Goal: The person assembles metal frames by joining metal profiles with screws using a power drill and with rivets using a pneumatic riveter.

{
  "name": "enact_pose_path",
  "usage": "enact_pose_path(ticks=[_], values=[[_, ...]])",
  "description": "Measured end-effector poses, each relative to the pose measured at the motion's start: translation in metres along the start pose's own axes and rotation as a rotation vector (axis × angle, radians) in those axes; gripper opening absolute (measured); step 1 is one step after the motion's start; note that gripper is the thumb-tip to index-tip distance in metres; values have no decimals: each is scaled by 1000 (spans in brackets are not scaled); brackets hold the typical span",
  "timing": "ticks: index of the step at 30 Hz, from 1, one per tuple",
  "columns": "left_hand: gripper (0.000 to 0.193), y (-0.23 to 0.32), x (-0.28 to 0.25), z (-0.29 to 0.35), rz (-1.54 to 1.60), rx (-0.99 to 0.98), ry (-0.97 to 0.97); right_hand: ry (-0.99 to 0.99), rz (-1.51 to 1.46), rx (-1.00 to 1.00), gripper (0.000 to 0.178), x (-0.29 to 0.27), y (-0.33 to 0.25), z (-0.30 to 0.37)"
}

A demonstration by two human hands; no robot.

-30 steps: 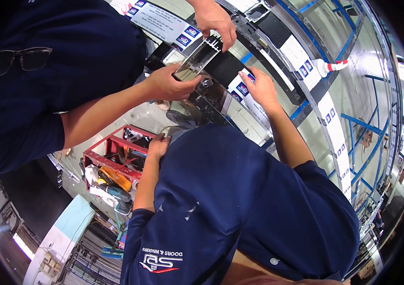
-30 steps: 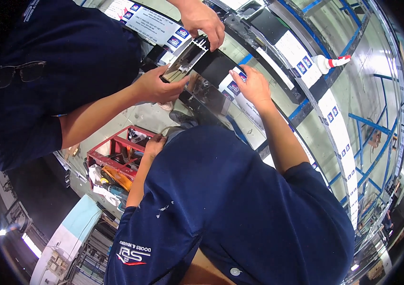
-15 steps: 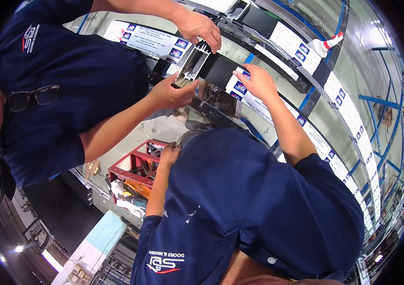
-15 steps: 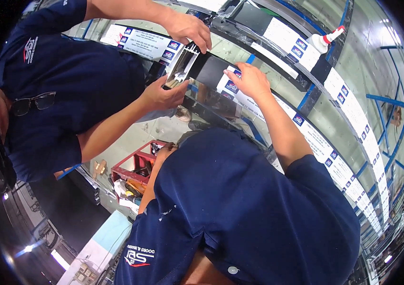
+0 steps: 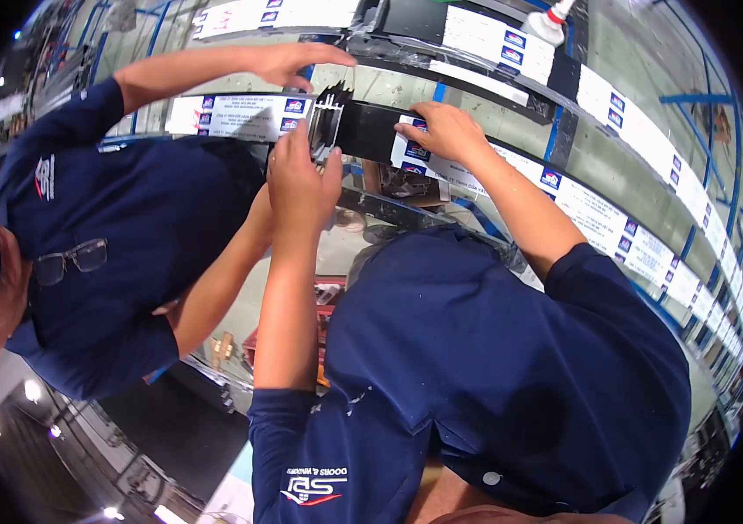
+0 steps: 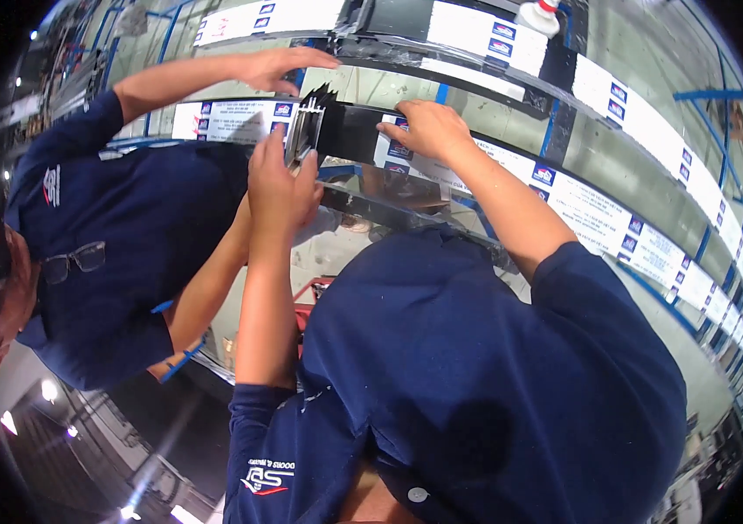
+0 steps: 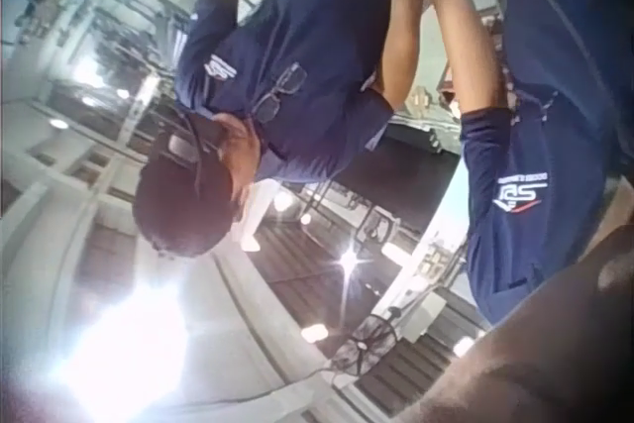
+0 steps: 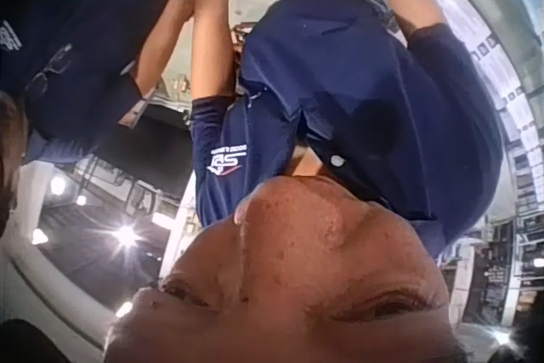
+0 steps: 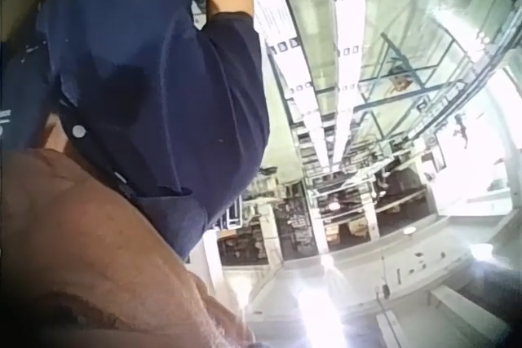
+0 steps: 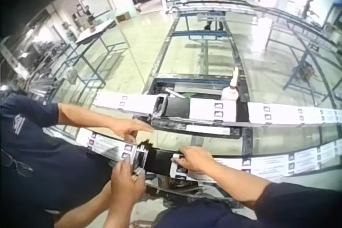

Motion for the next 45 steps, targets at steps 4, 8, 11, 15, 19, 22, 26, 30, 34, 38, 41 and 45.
enact_pose_path(ticks=[4,8,11,15,19,22,26,30,34,38,41,45], values=[[94,-17,49,-35,-221,-244,-210,67,-10,-15,63,-4,7,1],[98,-31,83,-51,-311,-265,-326,-47,-16,75,69,1,27,0],[86,-24,96,-53,-253,-234,-293,-55,-46,43,71,1,34,-1],[79,-37,97,-54,-227,-155,-155,-17,-50,9,72,2,30,-7],[78,-24,76,-43,-191,-37,43,-81,-25,45,71,6,24,-9],[65,-10,33,29,4,39,212,-137,-23,59,73,18,11,-17],[36,-86,17,203,252,-266,41,-109,-64,-38,91,34,-10,-32],[28,-150,11,452,63,-975,162,-95,-197,-115,89,61,-54,-71],[33,-127,-2,652,-226,-1330,236,51,-423,-171,101,73,-109,-92],[34,-106,-12,797,-497,-1557,569,25,-191,-449,91,83,-158,-87],[26,-133,-19,835,-413,-1706,698,101,-227,-424,87,92,-143,-84],[22,-153,5,911,-80,-1986,737,19,-413,-281,88,105,-121,-79]])
Point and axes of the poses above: each hand's wrist, its own z-axis away from the middle knuckle, its own x-axis out of the palm, y = z × x, the point moved 8 cm from there along -z, towards the middle knuckle, and after that the axes turned 2 degrees about z, right-handed, at the moved point
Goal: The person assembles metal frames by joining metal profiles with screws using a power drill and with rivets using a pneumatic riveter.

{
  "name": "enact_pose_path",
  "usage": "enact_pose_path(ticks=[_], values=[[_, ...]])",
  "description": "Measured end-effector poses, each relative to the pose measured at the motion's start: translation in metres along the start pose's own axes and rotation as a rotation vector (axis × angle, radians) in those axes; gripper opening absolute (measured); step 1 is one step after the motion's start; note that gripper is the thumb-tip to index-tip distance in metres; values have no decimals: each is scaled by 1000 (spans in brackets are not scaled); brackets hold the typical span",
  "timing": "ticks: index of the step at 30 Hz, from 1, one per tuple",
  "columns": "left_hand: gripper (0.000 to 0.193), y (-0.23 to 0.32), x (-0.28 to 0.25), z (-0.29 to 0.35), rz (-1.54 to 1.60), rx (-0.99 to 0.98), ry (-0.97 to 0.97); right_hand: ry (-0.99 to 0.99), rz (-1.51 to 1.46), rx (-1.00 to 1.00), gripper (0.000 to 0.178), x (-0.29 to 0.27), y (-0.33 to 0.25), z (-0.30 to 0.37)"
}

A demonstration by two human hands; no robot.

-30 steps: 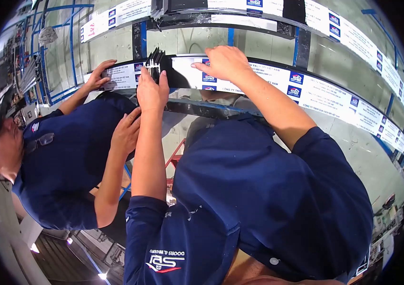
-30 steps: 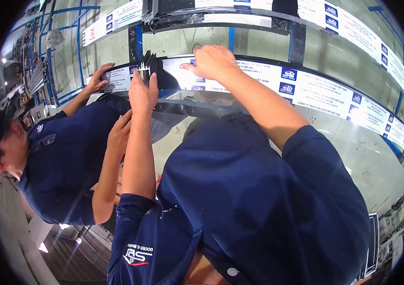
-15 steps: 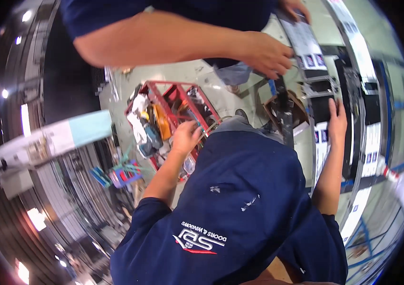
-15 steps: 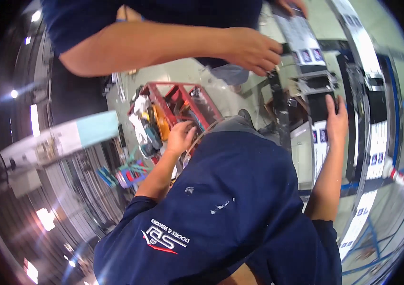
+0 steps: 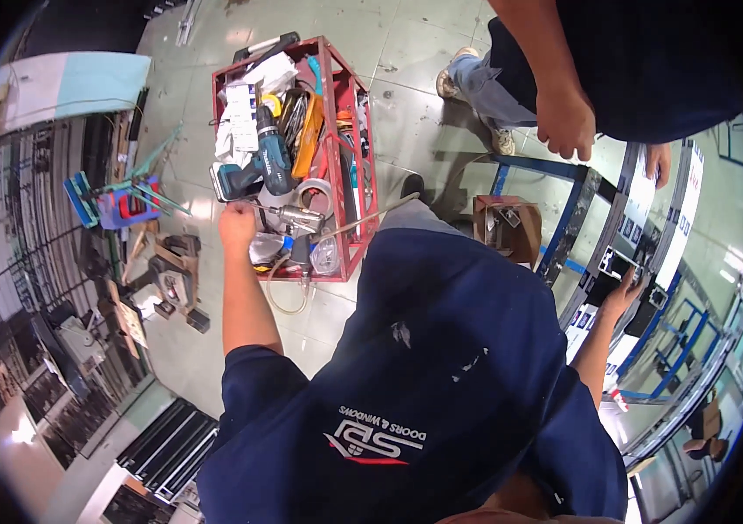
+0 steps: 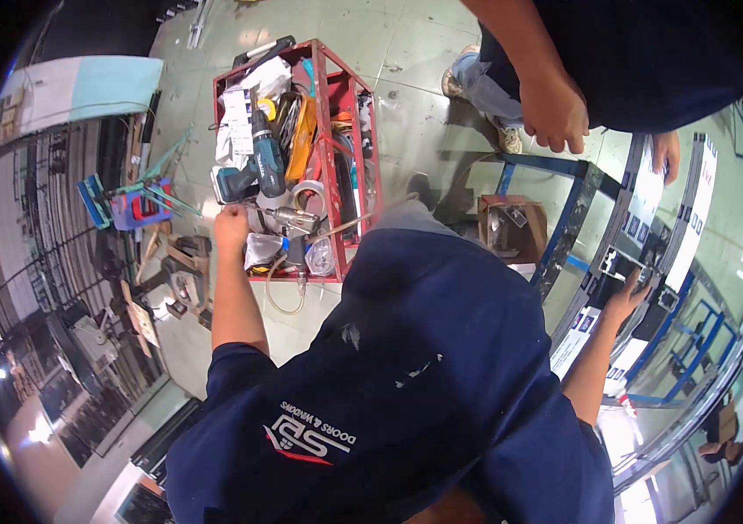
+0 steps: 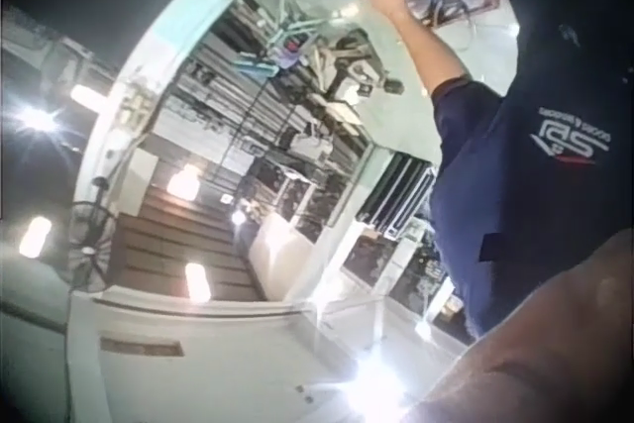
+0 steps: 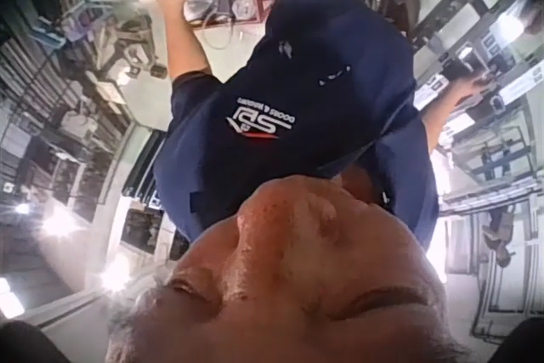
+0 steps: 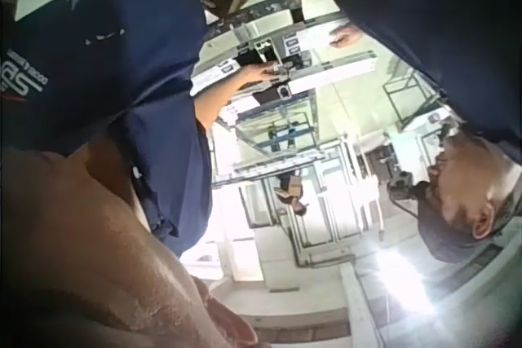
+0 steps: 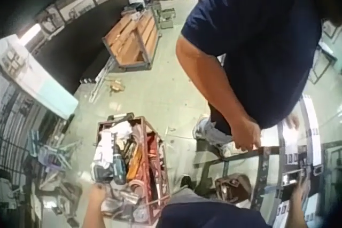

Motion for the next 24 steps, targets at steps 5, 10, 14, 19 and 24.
enact_pose_path(ticks=[5,10,14,19,24], values=[[30,-82,89,94,-122,-212,-1156,24,131,90,78,3,14,21],[31,-67,91,123,-74,-133,-606,-118,734,-436,80,-34,11,-7],[24,18,20,51,216,87,-21,-24,162,124,98,-11,33,13],[28,148,8,-119,338,283,150,29,204,194,97,-2,14,29],[62,232,87,-285,104,408,67,-84,476,-91,83,-17,-3,9]])
Point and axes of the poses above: each hand's wrist, its own z-axis away from the middle knuckle, its own x-axis out of the palm, y = z × x, the point moved 8 cm from there along -z, towards the middle knuckle, and after that the axes turned 2 degrees about z, right-handed, at the moved point
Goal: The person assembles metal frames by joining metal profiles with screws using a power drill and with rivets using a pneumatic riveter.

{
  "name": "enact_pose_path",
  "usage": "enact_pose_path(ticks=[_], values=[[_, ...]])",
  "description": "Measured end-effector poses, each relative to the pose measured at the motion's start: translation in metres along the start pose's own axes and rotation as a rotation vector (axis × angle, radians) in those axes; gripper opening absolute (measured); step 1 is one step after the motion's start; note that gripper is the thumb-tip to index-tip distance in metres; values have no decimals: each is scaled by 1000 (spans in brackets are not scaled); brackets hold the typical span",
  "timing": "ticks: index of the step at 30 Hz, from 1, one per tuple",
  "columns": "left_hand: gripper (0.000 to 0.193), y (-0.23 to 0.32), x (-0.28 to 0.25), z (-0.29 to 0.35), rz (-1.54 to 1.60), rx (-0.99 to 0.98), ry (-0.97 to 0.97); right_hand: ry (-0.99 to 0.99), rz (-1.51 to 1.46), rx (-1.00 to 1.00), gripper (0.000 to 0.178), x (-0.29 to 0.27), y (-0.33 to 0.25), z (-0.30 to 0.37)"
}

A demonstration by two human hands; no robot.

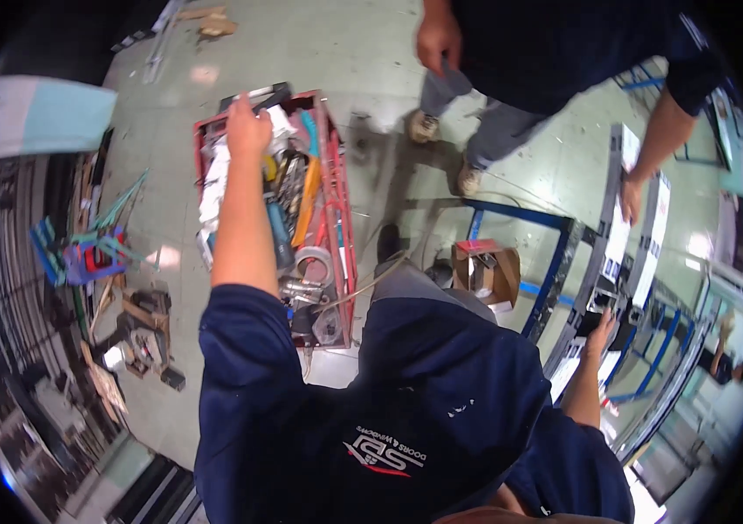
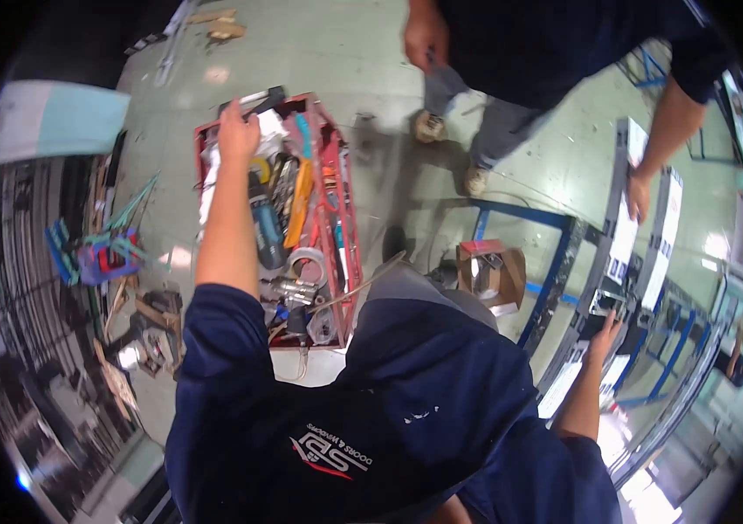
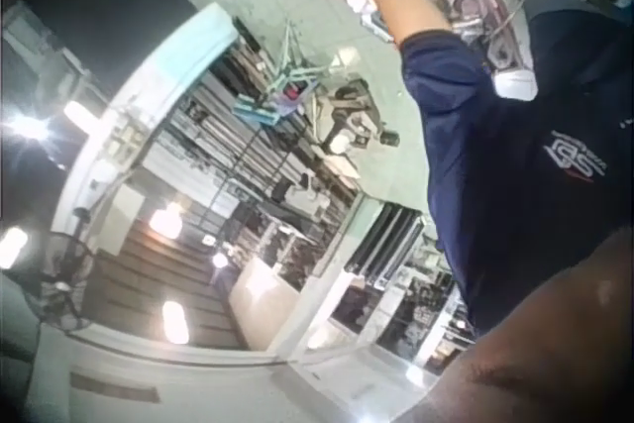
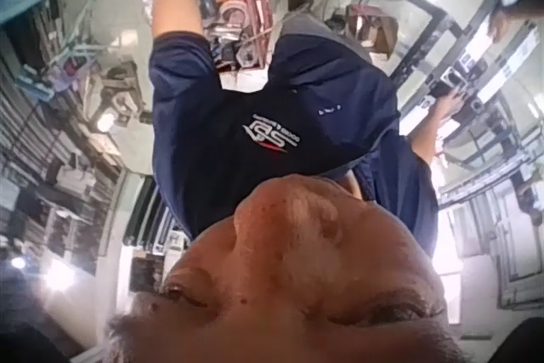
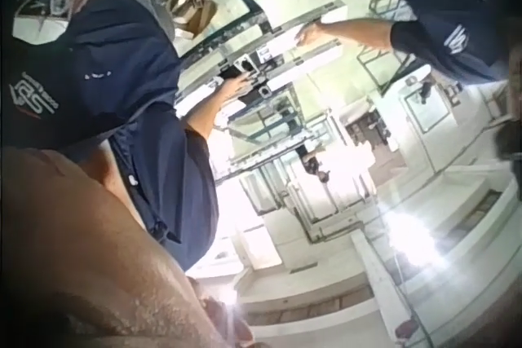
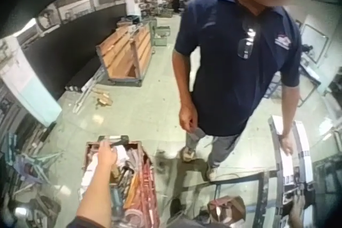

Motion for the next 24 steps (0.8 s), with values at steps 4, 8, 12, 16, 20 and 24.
enact_pose_path(ticks=[4,8,12,16,20,24], values=[[82,29,82,-33,-66,182,-301,-7,-206,254,76,19,-35,51],[55,-13,91,-19,-313,202,-448,126,-125,262,89,2,-70,34],[54,-2,60,-30,-301,114,-326,181,-99,293,100,-15,-44,39],[71,-48,5,-28,227,-518,-313,226,-188,348,87,-19,-20,39],[34,-74,-17,45,800,-711,-175,107,-266,378,85,-19,-2,23],[23,-103,-35,109,1006,-794,-194,-26,-125,328,102,-18,-8,22]])
Point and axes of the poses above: each hand's wrist, its own z-axis away from the middle knuckle, its own x-axis out of the palm, y = z × x, the point moved 8 cm from there along -z, towards the middle knuckle, and after that the axes turned 2 degrees about z, right-handed, at the moved point
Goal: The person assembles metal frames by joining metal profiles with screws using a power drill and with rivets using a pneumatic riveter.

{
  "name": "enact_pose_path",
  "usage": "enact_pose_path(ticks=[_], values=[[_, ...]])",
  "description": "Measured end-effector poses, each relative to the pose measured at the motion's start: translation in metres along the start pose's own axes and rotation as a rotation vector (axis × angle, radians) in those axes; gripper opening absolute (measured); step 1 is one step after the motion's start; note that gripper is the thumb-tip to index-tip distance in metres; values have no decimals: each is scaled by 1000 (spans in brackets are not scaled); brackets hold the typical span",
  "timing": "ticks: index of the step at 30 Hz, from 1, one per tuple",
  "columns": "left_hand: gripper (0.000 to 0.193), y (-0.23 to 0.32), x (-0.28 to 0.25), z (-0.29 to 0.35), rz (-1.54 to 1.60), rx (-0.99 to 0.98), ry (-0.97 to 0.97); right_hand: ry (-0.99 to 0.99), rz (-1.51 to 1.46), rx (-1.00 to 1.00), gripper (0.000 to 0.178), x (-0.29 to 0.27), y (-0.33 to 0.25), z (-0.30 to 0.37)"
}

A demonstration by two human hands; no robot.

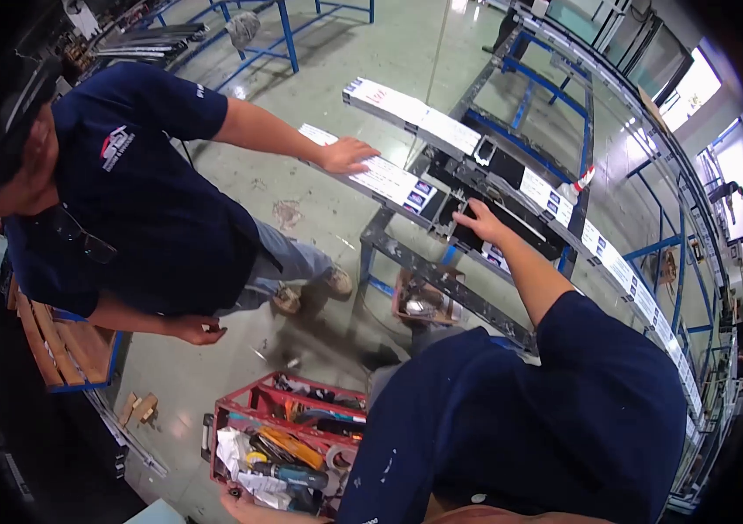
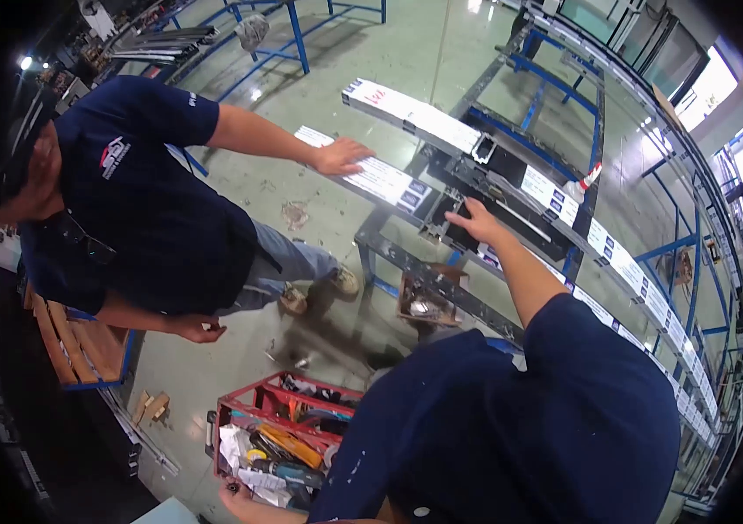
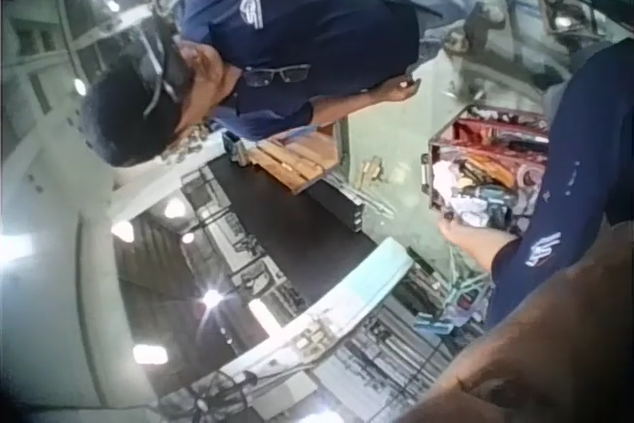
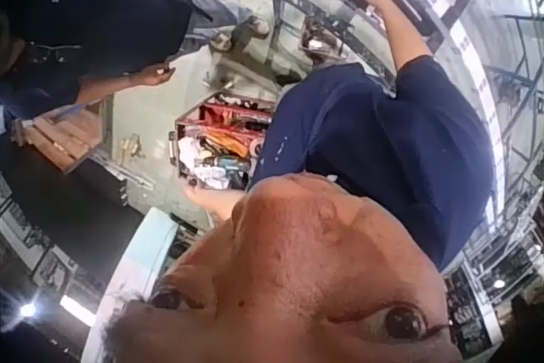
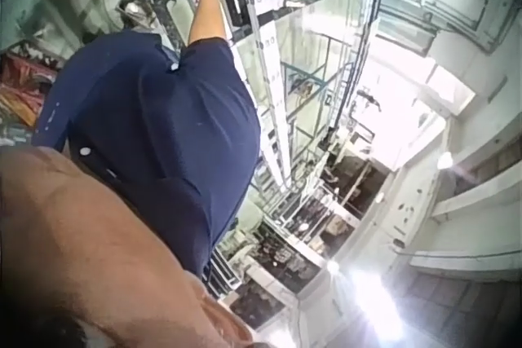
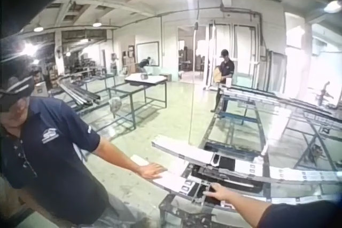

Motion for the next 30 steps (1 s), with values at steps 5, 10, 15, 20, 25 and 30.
enact_pose_path(ticks=[5,10,15,20,25,30], values=[[9,9,-11,26,230,-73,-48,-142,-172,-107,86,10,-15,-16],[38,-35,118,241,-485,559,-183,-63,-30,-27,88,1,20,-16],[22,-122,292,367,-591,545,-779,-163,0,36,124,2,23,-19],[22,-116,493,531,-841,824,-1326,-93,86,49,116,-10,14,-8],[23,-124,587,602,-790,1021,-1490,-54,79,21,110,-20,3,-1],[36,-124,635,639,-1139,1170,-1491,-30,30,9,108,-29,8,0]])
Point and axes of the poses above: each hand's wrist, its own z-axis away from the middle knuckle, its own x-axis out of the palm, y = z × x, the point moved 8 cm from there along -z, towards the middle knuckle, and after that the axes turned 2 degrees about z, right-handed, at the moved point
